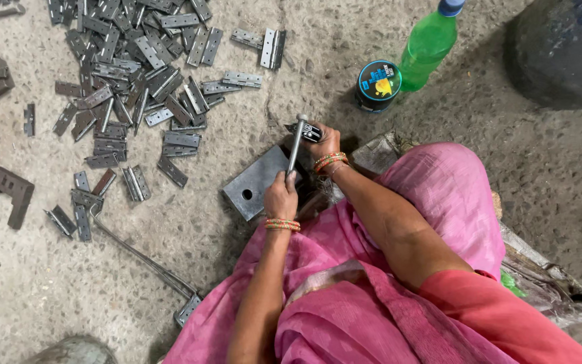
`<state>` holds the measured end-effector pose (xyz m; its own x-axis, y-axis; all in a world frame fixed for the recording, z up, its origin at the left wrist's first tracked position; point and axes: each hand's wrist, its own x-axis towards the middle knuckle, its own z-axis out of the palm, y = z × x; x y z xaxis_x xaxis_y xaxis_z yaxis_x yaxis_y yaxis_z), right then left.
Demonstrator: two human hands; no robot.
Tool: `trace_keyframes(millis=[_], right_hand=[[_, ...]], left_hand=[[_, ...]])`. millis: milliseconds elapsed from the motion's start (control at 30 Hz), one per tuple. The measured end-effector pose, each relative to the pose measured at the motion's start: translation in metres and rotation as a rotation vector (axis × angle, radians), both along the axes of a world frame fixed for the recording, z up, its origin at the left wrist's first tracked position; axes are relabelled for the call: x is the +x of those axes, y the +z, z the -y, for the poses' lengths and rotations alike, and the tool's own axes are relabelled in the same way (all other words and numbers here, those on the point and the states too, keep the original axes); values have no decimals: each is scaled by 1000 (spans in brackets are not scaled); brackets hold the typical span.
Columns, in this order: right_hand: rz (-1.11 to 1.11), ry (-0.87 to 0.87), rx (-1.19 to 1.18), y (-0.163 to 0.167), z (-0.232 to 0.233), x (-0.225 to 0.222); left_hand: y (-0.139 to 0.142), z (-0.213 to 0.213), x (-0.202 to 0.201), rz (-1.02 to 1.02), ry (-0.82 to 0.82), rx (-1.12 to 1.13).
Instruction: The person sits on the floor and repeatedly picks up metal hinge parts, places them on a metal block, and uses a cylindrical metal tool to press or align them. Finished pieces are placed into a white sack. Another person is visible nearby doing similar work.
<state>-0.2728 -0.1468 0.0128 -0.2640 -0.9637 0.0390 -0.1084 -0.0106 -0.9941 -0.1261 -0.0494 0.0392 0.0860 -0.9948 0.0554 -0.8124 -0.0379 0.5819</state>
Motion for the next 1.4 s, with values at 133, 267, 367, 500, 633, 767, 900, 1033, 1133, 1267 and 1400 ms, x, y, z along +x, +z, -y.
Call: trace_keyframes(millis=[133, 267, 367, 500, 633, 767, 900, 1033, 1133, 1267, 1400], right_hand=[[108, 35, -28, 3, 0, 3], [120, 44, -19, 6, -3, 1], [14, 33, 29, 4, -2, -1], [21, 30, -48, -1, 2, -1], [75, 25, -33, -2, 2, 0], [5, 23, 5, -2, 0, -1], [93, 31, -37, -1, 0, -1], [3, 31, 7, -1, 1, -1], [-40, 13, -7, -2, 2, -3], [1, 24, -26, -4, 1, -2], [75, 53, -28, -4, 0, 0]], left_hand=[[46, 7, -6, -236, -5, -196], [76, 17, -27, -477, -73, -530], [60, 21, -34, -236, -88, -422], [13, 7, -28, 71, -67, 143], [-6, -6, -17, -4, -37, -5], [12, 14, -8, -233, 35, -163], [26, 37, -7, -256, 107, -238], [12, 29, -10, 44, 20, -13], [-2, 18, -10, 2, 8, 43], [-1, 15, -6, -189, -29, -143], [10, 28, -4, -338, 66, -144]])
